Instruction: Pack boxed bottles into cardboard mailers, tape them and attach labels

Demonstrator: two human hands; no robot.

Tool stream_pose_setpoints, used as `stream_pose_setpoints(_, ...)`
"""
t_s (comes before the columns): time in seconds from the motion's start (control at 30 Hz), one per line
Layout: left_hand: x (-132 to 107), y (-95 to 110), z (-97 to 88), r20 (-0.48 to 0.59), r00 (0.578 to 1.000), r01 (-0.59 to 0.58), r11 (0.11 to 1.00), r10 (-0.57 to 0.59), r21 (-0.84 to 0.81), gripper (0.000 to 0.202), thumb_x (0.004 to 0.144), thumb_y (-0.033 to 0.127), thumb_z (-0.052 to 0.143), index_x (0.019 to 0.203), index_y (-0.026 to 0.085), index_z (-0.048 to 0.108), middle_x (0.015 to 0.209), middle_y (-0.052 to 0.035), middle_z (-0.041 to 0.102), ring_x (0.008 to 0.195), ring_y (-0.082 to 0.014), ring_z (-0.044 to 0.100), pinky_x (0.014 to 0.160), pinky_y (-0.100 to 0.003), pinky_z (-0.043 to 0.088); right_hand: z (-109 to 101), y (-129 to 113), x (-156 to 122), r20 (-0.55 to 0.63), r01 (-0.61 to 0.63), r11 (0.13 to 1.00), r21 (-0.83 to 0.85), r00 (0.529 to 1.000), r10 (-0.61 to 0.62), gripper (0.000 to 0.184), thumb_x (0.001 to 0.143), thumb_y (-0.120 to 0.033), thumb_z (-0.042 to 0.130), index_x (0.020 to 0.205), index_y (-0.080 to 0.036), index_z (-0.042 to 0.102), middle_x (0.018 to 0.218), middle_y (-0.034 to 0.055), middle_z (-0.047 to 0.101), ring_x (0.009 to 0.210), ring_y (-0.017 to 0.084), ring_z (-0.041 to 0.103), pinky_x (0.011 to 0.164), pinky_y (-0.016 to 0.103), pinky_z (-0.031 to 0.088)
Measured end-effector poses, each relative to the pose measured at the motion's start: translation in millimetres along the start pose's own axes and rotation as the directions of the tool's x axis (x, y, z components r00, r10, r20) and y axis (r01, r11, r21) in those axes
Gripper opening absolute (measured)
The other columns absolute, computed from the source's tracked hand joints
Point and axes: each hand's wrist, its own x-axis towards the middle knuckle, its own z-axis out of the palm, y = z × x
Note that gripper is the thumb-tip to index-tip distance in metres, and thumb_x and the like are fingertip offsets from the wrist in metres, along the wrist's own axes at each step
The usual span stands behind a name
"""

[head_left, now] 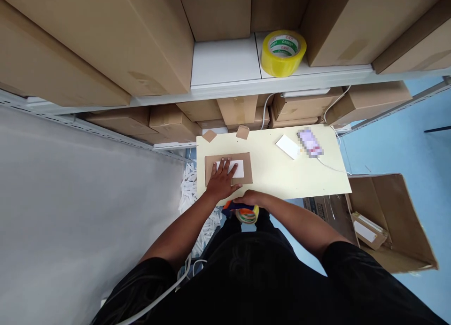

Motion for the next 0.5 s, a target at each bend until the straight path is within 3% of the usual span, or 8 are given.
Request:
stream_pose_setpoints(0.1,-1.0,-0.9,-0.6,-0.006,1.0,-0.007,1.0,0.007,-0.028,0.095,0.089,0.066,0.062,0.164,0.018,0.028,0.173,-0.0171,0.012,0.159,-0.0395,0.004,0.126,-0.061,-0.001,31.3,-1.6,-7.5,-0.041,0.018,0.933,-0.359,0.999,-0.035,0.045,0.076,-0.061,0.08,0.093,-0.019,0.078,0.077,0.005,0.077,0.08,0.024,0.069,0.073,0.03,0.053)
stream_pose_setpoints(0.17,-2.0,-3.0,-0.4,-0.017,1.0,-0.016,0.998,0.015,-0.057,0.095,0.088,0.066,0.063,0.163,0.018,0.03,0.172,-0.0174,0.013,0.159,-0.0399,0.005,0.126,-0.061,0.0,25.8,1.1,-24.7,-0.047,0.037,0.913,-0.407,0.997,-0.062,0.046,0.077,-0.061,0.078,0.09,-0.018,0.078,0.084,0.0064,0.078,0.082,0.024,0.07,0.073,0.03,0.052)
stream_pose_setpoints(0.3,-3.6,-11.1,0.8,-0.07,0.997,-0.041,0.989,0.032,-0.141,0.082,0.094,0.061,0.057,0.16,0.016,0.037,0.171,-0.0176,0.02,0.159,-0.0385,0.01,0.126,-0.061,0.005,-26.6,9.5,-72.4,-0.137,-0.042,0.97,-0.238,0.99,0.009,0.045,0.083,-0.06,0.067,0.087,-0.016,0.078,0.086,0.0092,0.079,0.077,0.024,0.072,0.071,0.031,0.053)
stream_pose_setpoints(0.4,-5.8,-19.0,0.8,-0.105,0.994,-0.051,0.972,0.027,-0.229,0.066,0.1,0.052,0.051,0.154,0.014,0.045,0.167,-0.0177,0.032,0.158,-0.035,0.019,0.127,-0.059,0.011,-67.2,11.4,-104.8,-0.241,0.025,0.989,-0.145,0.969,-0.059,0.04,0.085,-0.054,0.06,0.086,-0.018,0.077,0.083,0.0081,0.079,0.076,0.024,0.072,0.07,0.031,0.053)
stream_pose_setpoints(0.5,-11.5,-24.2,-0.9,-0.157,0.987,-0.069,0.953,0.022,-0.295,0.051,0.099,0.042,0.052,0.144,0.017,0.056,0.161,-0.0149,0.043,0.156,-0.0329,0.025,0.128,-0.057,0.014,-88.9,0.2,-126.3,-0.395,0.131,0.989,-0.066,0.907,-0.147,0.036,0.08,-0.05,0.058,0.078,-0.018,0.073,0.075,0.0068,0.076,0.071,0.023,0.069,0.066,0.031,0.051)
